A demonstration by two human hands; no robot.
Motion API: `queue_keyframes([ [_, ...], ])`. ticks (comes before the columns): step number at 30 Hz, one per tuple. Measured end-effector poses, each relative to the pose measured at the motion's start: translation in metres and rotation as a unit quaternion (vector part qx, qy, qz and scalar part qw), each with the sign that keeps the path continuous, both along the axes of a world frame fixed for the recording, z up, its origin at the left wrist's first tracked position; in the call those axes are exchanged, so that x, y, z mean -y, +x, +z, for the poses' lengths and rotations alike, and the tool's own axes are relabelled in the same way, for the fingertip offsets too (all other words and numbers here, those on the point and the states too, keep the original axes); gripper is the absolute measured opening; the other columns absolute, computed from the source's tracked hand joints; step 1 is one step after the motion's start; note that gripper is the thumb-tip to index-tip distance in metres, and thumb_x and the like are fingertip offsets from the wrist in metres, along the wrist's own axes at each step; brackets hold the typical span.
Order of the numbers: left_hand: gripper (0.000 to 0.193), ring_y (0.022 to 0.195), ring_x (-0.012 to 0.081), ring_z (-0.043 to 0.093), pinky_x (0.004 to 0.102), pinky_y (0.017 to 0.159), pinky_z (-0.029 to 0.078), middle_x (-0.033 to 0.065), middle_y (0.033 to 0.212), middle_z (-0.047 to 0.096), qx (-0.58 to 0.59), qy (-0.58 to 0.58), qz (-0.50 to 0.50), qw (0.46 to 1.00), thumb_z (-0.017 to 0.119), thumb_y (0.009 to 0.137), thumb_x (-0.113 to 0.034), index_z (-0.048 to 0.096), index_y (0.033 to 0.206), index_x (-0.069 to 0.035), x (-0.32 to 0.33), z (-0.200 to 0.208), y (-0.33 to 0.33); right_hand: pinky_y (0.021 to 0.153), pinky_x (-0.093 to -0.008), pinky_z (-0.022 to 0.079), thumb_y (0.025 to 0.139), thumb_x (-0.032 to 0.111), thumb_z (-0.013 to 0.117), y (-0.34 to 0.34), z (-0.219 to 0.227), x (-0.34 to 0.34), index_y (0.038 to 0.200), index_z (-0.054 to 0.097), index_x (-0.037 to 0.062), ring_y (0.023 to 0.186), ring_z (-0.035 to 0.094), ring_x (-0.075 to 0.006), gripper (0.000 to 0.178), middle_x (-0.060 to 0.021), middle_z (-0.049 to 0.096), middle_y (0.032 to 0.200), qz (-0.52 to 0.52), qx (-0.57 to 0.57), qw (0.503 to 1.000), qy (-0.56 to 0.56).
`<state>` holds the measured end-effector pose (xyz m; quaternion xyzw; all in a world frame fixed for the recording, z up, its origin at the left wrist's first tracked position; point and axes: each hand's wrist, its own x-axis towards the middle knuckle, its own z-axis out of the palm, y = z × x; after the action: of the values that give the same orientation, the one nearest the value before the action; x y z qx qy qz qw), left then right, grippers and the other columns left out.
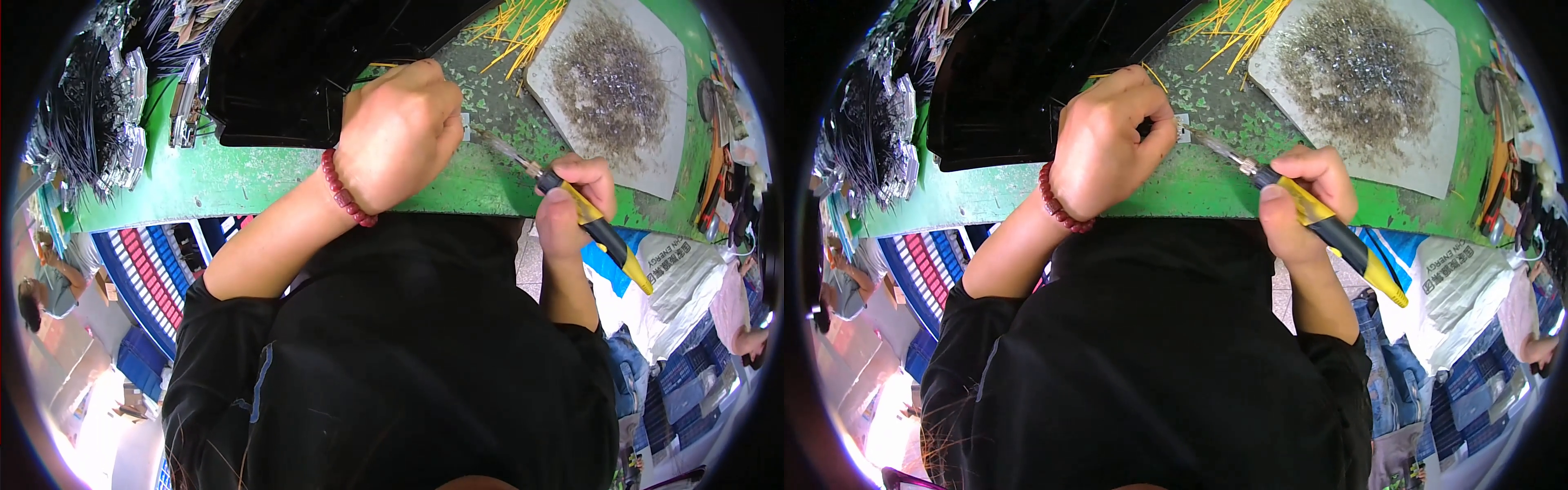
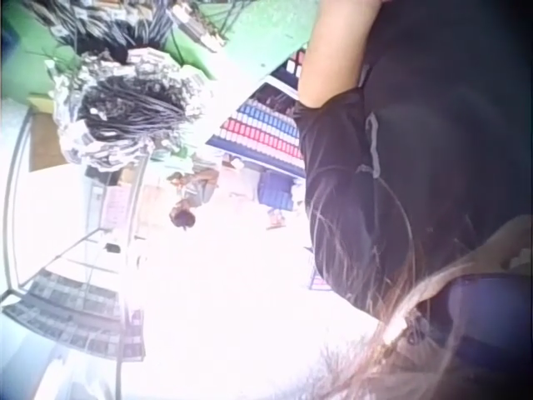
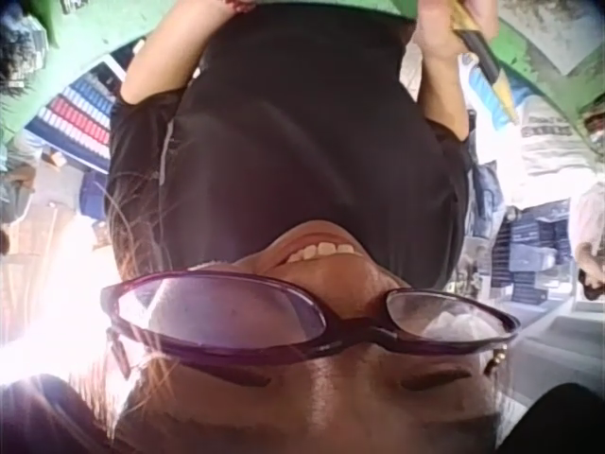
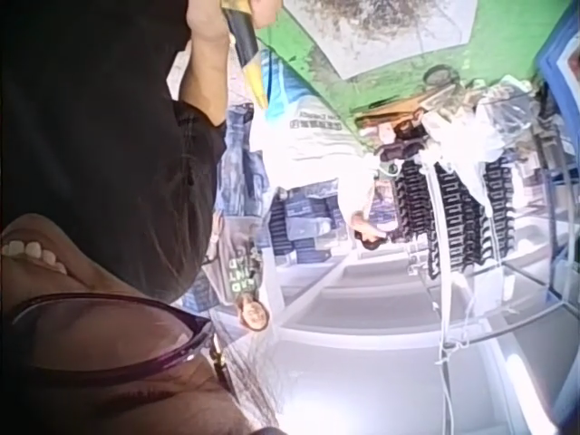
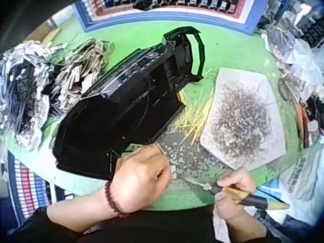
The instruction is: Soldering wires onto electronic components and assembling them into plastic housings at a factory workbench.
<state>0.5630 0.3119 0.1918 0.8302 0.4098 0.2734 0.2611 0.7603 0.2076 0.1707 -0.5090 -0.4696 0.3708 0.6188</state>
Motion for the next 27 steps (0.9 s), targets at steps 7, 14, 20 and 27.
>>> queue_keyframes([
  [7,0.011,0.071,0.0297,0.062,0.0405,0.058,0.051,0.0083,0.074,0.057,-0.012,0.006,-0.001,1.0,0.064,0.074,-0.006,0.057,0.065,-0.005,0.0,0.0,0.001,0.054,-0.0241,0.041,0.081,0.018,0.067,0.005,-0.006,0.002,0.092,0.051,0.0003,0.06,0.049,-0.0129,0.027,-0.0092,0.054,0.072,-0.022,-0.015,0.999,0.019],
  [14,0.01,0.07,0.0303,0.062,0.0404,0.058,0.051,0.0086,0.073,0.058,-0.005,0.01,-0.008,1.0,0.064,0.073,-0.005,0.058,0.066,-0.005,0.001,0.001,0.001,0.056,-0.0244,0.042,0.081,0.017,0.066,0.004,-0.003,0.004,0.093,0.051,0.0002,0.06,0.049,-0.0124,0.026,-0.0088,0.053,0.072,-0.023,-0.02,0.999,0.019],
  [20,0.007,0.068,0.0282,0.06,0.0356,0.059,0.048,0.0079,0.074,0.059,-0.017,0.007,-0.01,1.0,0.067,0.072,-0.001,0.061,0.069,-0.004,0.0,0.003,0.002,0.058,-0.0239,0.042,0.081,0.015,0.064,0.003,-0.004,0.004,0.095,0.052,-0.0005,0.062,0.05,-0.0123,0.024,-0.0085,0.054,0.075,-0.02,-0.016,1.0,0.011],
  [27,0.006,0.072,0.0292,0.061,0.0366,0.061,0.049,0.0086,0.076,0.06,-0.022,0.013,-0.012,1.0,0.067,0.074,-0.002,0.062,0.072,-0.005,0.003,0.007,0.002,0.062,-0.0238,0.045,0.084,0.015,0.067,-0.004,0.003,0.002,0.113,0.052,0.001,0.07,0.056,-0.0123,0.035,-0.0106,0.062,0.089,-0.058,0.014,0.998,-0.011],
])
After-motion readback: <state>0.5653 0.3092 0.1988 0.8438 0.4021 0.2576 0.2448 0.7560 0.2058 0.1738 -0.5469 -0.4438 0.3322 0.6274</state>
